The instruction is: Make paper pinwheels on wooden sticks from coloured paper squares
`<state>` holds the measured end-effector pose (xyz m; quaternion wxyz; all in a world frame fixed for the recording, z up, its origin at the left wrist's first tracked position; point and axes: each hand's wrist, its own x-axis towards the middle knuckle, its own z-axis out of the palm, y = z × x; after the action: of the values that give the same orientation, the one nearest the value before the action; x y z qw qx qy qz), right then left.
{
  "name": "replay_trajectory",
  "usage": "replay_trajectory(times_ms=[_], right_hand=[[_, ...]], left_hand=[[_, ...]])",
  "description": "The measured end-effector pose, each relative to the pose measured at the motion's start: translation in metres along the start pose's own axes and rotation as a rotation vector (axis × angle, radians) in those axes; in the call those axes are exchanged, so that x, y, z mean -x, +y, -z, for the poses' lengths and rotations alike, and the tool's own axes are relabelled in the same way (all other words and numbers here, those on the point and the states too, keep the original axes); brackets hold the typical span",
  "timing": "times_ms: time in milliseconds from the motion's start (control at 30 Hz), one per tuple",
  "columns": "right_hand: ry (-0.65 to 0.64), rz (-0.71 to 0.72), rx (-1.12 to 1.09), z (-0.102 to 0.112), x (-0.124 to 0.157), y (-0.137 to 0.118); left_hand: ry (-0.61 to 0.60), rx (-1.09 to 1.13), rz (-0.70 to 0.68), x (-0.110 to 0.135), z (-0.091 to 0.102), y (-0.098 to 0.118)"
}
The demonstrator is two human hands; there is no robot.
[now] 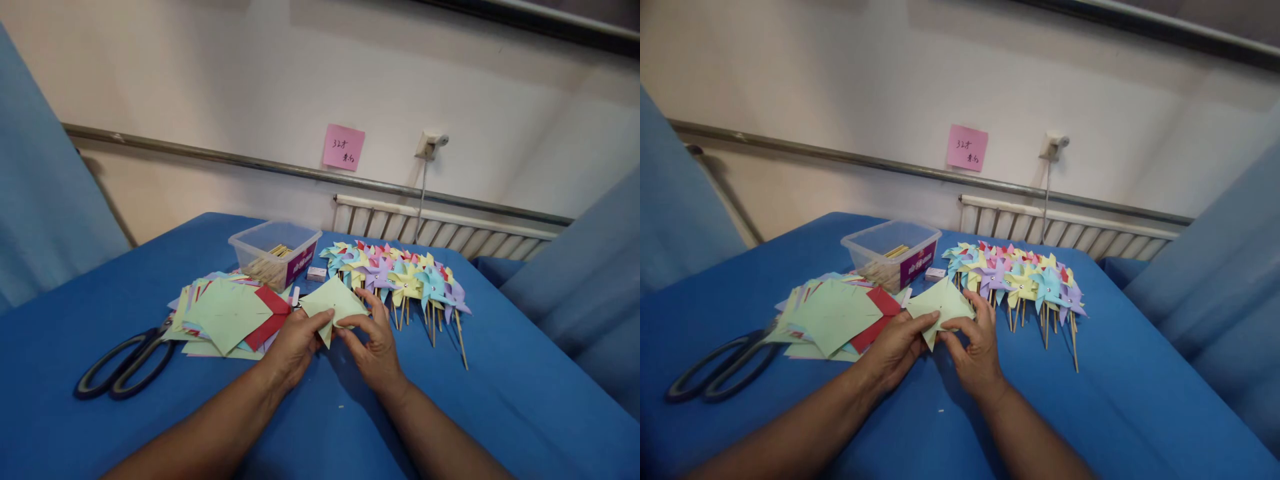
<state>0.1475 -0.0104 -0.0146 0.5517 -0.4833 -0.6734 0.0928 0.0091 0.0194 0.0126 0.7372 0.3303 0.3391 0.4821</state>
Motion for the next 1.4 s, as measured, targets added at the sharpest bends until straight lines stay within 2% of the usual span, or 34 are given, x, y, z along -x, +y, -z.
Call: replay_trajectory(times_ms=[200,533,900,1400], right_hand=[[-0.009,-0.105,-0.101,-0.001,0.002,-0.001],[-0.012,-0.275,-0.175,-0.002,0.000,0.007],[0.006,-0.328,-0.228,-0.004,0.002,0.013],[0.011,-0.347,-0.246,-0.006,0.002,0.012]], left_hand=[[-0.005,-0.001,-0.042,0.000,-0.002,-0.001],[-0.041,-0.140,-0.059,-0.002,0.001,-0.007],[-0.048,-0.205,-0.014,-0.002,0.000,-0.007],[-0.076,-0.301,-0.063,-0.003,0.003,-0.009]])
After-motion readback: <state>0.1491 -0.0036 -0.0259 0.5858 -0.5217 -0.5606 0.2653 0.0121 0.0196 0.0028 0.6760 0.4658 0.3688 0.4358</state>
